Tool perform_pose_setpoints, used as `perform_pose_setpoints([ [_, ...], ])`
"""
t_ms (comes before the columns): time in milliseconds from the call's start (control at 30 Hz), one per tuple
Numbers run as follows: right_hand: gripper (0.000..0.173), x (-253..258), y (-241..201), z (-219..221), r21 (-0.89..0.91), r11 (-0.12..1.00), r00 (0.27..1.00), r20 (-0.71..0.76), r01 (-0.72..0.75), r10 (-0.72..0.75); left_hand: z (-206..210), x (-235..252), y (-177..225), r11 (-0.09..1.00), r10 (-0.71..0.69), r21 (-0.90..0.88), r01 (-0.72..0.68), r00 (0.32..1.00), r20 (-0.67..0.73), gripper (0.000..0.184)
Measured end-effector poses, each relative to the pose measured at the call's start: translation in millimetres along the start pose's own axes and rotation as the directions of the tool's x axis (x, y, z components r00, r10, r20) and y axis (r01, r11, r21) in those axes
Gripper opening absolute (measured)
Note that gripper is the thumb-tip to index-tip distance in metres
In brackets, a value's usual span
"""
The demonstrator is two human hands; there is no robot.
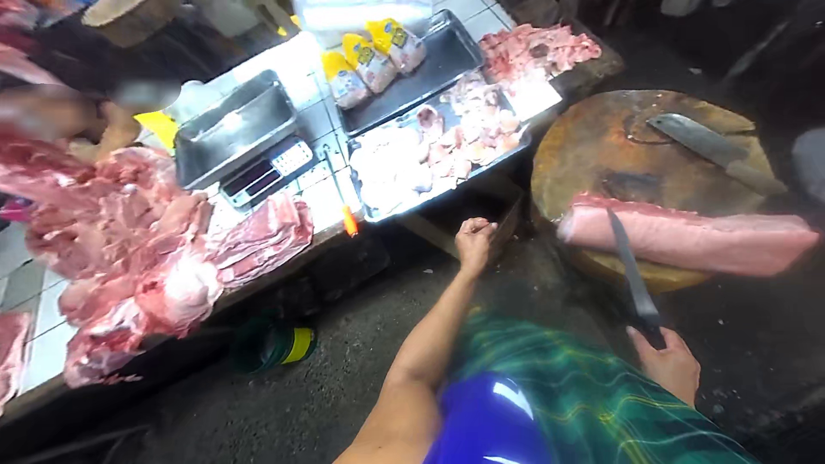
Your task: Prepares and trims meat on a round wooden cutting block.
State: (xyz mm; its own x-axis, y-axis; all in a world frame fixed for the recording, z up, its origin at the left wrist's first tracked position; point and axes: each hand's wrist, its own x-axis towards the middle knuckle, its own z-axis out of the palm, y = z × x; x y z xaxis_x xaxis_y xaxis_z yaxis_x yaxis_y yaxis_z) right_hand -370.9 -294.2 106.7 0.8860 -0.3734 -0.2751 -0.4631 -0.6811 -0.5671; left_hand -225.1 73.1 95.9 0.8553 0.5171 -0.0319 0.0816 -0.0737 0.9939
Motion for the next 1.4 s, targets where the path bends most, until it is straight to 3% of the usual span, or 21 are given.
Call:
perform_pose_setpoints([
  [100,0.059,-1,-10,0,0.053,0.995,0.995,-0.037,-0.088,0.090,5,14,-9,0.990,-0.112,-0.070,0.122,0.985,0.133,0.011],
  [233,0.055,-7,-28,7,0.141,0.973,0.978,-0.070,-0.183,0.194,12,41,-31,0.917,-0.306,-0.154,0.369,0.895,0.325,0.040],
  [333,0.056,-10,-39,10,0.175,0.951,0.961,-0.057,-0.256,0.269,26,62,-41,0.816,-0.484,-0.191,0.546,0.826,0.290,0.038],
  [433,0.056,-14,-45,12,0.183,0.931,0.942,-0.049,-0.317,0.331,41,96,-64,0.774,-0.576,-0.191,0.603,0.797,0.182,0.017],
  [500,0.056,-15,-44,11,0.174,0.925,0.933,-0.068,-0.337,0.352,51,129,-85,0.695,-0.642,-0.247,0.675,0.737,0.211,0.040],
  [567,0.057,-21,-48,10,0.159,0.924,0.931,-0.058,-0.347,0.360,65,143,-98,0.649,-0.741,-0.140,0.748,0.663,0.109,0.071],
  [633,0.055,-25,-61,4,0.134,0.926,0.933,-0.017,-0.353,0.359,83,142,-81,0.730,-0.673,0.180,0.660,0.740,0.018,0.102],
  [700,0.051,-27,-60,-8,0.166,0.904,0.915,-0.024,-0.394,0.403,126,122,-53,0.837,-0.376,0.483,0.256,0.911,0.169,0.091],
  [733,0.052,-25,-56,-11,0.206,0.888,0.905,-0.023,-0.411,0.424,147,115,-43,0.834,-0.192,0.552,-0.030,0.921,0.339,0.083],
  [800,0.055,-18,-48,-10,0.270,0.866,0.899,0.001,-0.422,0.438,178,118,-44,0.631,0.131,0.549,-0.548,0.773,0.621,0.079],
  [833,0.056,-17,-46,-9,0.271,0.863,0.899,0.016,-0.426,0.438,187,124,-49,0.510,0.164,0.561,-0.652,0.714,0.681,0.080],
  [867,0.057,-18,-46,-7,0.260,0.862,0.897,0.034,-0.435,0.442,191,128,-52,0.457,0.104,0.618,-0.639,0.729,0.677,0.083],
  [900,0.057,-23,-47,-6,0.248,0.862,0.894,0.051,-0.442,0.444,189,129,-52,0.453,0.004,0.705,-0.546,0.792,0.611,0.086],
  [967,0.056,-29,-52,-10,0.239,0.871,0.901,0.045,-0.429,0.432,185,125,-33,0.543,-0.203,0.795,-0.272,0.876,0.438,0.088],
  [1033,0.057,-34,-55,-15,0.263,0.867,0.901,0.019,-0.423,0.434,184,114,-10,0.708,-0.401,0.706,0.021,0.834,0.378,0.090],
  [1100,0.057,-40,-54,-10,0.302,0.850,0.892,0.002,-0.431,0.451,178,103,-12,0.840,-0.469,0.492,0.227,0.760,0.450,0.081],
  [1167,0.057,-41,-54,2,0.348,0.817,0.878,0.035,-0.459,0.478,170,108,-23,0.811,-0.495,0.546,0.211,0.745,0.447,0.082],
  [1233,0.055,-35,-54,8,0.378,0.798,0.870,0.046,-0.470,0.491,163,124,-19,0.655,-0.475,0.753,-0.062,0.741,0.474,0.076],
  [1300,0.053,-28,-56,15,0.389,0.807,0.881,0.030,-0.445,0.472,145,134,-13,0.532,-0.406,0.779,-0.330,0.708,0.578,0.056],
  [1333,0.052,-25,-58,21,0.386,0.816,0.890,0.026,-0.430,0.456,130,135,-11,0.539,-0.375,0.765,-0.352,0.713,0.592,0.049],
  [1400,0.054,-14,-65,28,0.382,0.841,0.913,0.014,-0.382,0.408,112,133,-10,0.606,-0.326,0.759,-0.237,0.797,0.509,0.037],
])
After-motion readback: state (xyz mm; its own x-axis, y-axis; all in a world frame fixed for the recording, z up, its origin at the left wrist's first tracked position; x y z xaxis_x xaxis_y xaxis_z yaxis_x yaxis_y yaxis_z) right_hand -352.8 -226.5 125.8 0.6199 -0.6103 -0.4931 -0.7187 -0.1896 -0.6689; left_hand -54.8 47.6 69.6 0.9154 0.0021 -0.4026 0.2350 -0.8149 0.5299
